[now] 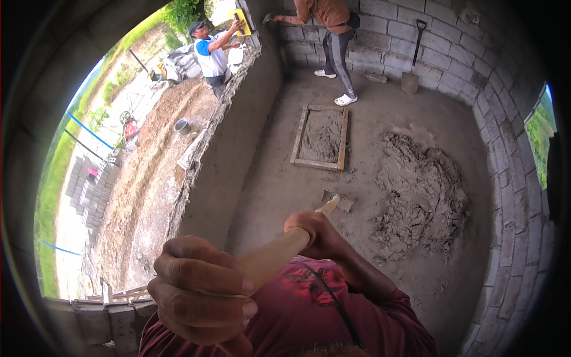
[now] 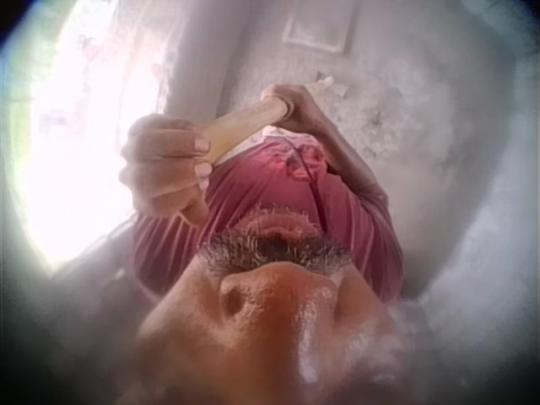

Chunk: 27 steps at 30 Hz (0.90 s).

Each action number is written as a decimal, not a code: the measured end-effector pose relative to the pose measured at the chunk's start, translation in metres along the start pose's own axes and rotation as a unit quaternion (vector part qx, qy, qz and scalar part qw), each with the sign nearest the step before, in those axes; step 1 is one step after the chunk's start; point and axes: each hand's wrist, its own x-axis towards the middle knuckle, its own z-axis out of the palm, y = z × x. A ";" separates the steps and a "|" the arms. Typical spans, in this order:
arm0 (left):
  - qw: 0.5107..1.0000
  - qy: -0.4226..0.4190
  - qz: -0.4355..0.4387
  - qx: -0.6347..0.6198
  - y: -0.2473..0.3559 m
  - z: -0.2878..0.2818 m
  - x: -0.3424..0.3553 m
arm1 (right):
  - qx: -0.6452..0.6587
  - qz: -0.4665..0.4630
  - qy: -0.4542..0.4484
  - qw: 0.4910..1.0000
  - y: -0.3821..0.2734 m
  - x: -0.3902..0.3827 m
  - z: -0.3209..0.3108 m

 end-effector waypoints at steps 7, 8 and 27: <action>1.000 0.020 0.004 0.006 -0.001 0.008 0.000 | -0.007 0.005 0.002 1.000 0.000 -0.002 0.000; 1.000 0.021 0.002 0.008 0.000 0.008 0.001 | -0.007 0.004 0.002 1.000 -0.001 -0.002 0.000; 1.000 0.018 0.013 -0.002 -0.004 -0.002 -0.003 | -0.006 0.008 -0.002 1.000 0.001 0.001 0.004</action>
